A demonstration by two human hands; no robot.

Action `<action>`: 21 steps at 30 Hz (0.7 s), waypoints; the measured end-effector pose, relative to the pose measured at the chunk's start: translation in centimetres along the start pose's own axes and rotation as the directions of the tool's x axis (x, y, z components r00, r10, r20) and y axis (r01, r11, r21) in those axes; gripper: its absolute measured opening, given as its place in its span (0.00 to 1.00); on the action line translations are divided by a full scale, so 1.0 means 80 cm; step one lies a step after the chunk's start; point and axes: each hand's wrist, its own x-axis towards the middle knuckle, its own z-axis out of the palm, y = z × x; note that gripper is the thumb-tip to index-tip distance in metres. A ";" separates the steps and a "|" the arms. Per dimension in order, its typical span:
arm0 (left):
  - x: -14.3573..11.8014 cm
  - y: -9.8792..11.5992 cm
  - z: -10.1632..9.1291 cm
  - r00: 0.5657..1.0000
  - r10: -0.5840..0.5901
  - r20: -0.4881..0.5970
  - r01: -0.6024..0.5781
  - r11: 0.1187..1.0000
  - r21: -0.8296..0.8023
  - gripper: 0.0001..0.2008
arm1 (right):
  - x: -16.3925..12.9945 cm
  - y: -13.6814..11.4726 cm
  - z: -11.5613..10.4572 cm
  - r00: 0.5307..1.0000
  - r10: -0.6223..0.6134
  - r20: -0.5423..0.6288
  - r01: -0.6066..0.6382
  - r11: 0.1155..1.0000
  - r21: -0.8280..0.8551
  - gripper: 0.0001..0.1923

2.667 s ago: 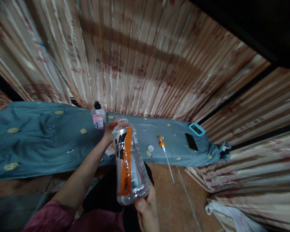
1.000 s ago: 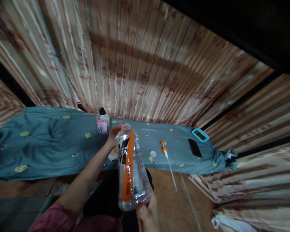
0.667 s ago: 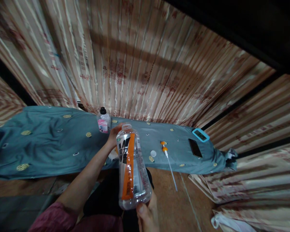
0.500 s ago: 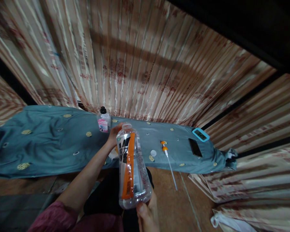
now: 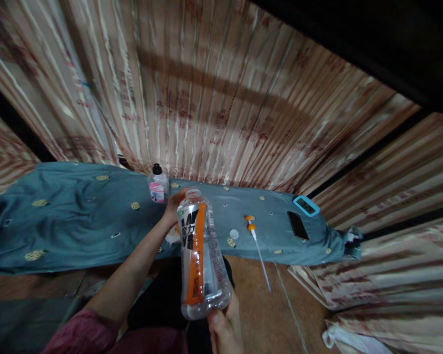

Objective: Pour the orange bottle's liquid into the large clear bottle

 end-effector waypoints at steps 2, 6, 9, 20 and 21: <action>0.000 0.000 0.001 1.000 0.013 -0.024 -0.013 1.000 0.002 0.10 | -0.001 -0.002 0.003 1.000 0.001 -0.006 -0.001 1.000 0.002 0.25; 0.001 -0.001 0.002 0.999 0.019 -0.038 -0.018 1.000 0.011 0.11 | -0.002 -0.004 0.005 1.000 -0.012 0.001 0.012 1.000 -0.017 0.24; 0.001 -0.002 0.001 0.999 0.019 -0.036 -0.019 1.000 0.019 0.11 | -0.001 -0.002 0.003 1.000 -0.018 0.024 0.018 1.000 -0.022 0.26; 0.001 -0.007 0.004 0.999 0.033 -0.043 -0.033 0.999 0.014 0.12 | -0.002 -0.004 0.009 0.999 -0.047 0.019 0.046 0.999 0.025 0.28; 0.001 -0.007 0.004 0.999 0.031 -0.042 -0.031 0.999 0.013 0.12 | -0.002 -0.004 0.009 0.999 -0.043 0.017 0.042 0.999 0.018 0.28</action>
